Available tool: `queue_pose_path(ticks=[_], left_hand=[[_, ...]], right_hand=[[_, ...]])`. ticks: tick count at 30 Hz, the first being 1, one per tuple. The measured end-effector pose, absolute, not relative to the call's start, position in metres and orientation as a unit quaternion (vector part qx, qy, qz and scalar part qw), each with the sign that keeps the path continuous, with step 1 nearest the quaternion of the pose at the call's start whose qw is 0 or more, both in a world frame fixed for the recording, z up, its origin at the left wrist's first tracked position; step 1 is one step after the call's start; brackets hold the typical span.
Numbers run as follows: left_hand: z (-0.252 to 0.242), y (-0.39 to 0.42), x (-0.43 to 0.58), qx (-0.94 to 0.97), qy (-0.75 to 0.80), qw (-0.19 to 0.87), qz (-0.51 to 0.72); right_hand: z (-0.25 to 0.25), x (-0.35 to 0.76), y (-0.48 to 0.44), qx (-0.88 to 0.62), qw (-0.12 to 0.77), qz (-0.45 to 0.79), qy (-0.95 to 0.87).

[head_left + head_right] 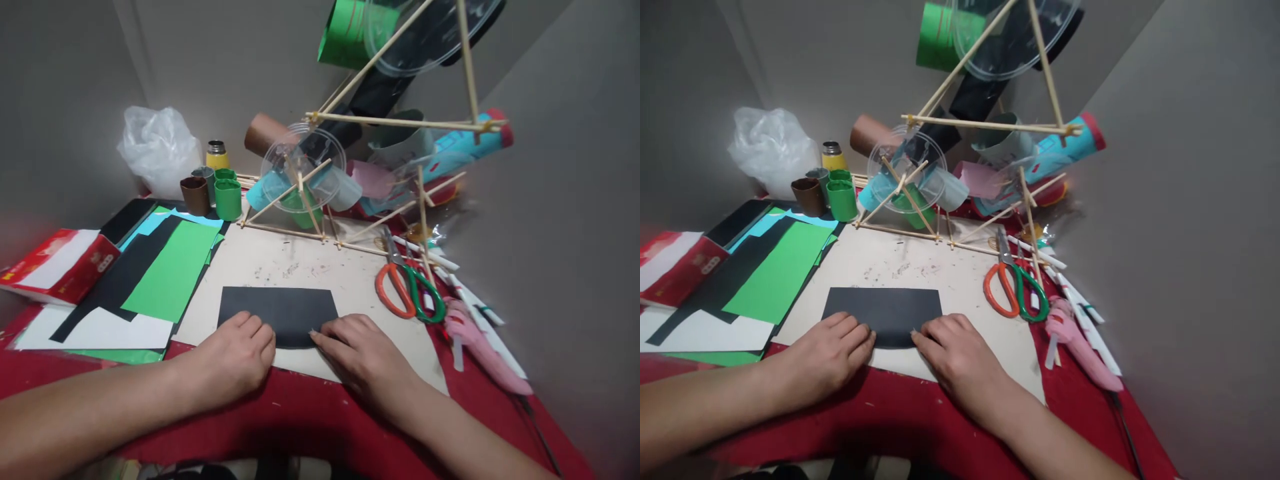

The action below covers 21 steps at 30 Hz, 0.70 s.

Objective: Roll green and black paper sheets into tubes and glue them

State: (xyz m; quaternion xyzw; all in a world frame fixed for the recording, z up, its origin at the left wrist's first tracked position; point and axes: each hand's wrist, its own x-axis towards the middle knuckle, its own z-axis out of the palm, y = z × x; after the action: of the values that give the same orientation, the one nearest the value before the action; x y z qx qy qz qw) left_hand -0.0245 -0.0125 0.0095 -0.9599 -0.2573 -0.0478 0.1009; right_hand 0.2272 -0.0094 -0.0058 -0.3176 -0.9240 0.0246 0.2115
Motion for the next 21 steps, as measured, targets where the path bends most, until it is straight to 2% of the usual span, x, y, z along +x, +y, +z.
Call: queue_pose_path(ticks=[5,8,12,16,21], left_hand=[[0.009,-0.014,-0.026,-0.960,-0.248,0.118,-0.059],[0.009,-0.011,-0.027,-0.959,-0.253,0.107,-0.063],[0.007,-0.006,-0.028,-0.954,-0.282,0.036,-0.096],[0.000,-0.004,-0.025,-0.937,-0.318,-0.063,-0.126],[-0.003,-0.001,-0.024,-0.944,-0.294,-0.066,-0.138]], right_hand=[[-0.007,0.214,-0.010,-0.298,0.214,0.008,-0.930],[-0.012,0.211,-0.007,-0.313,0.228,0.040,-0.921],[-0.014,0.213,-0.003,-0.334,0.251,0.112,-0.902],[-0.014,0.215,0.001,-0.333,0.257,0.127,-0.898],[-0.019,0.215,0.004,-0.332,0.260,0.089,-0.902]])
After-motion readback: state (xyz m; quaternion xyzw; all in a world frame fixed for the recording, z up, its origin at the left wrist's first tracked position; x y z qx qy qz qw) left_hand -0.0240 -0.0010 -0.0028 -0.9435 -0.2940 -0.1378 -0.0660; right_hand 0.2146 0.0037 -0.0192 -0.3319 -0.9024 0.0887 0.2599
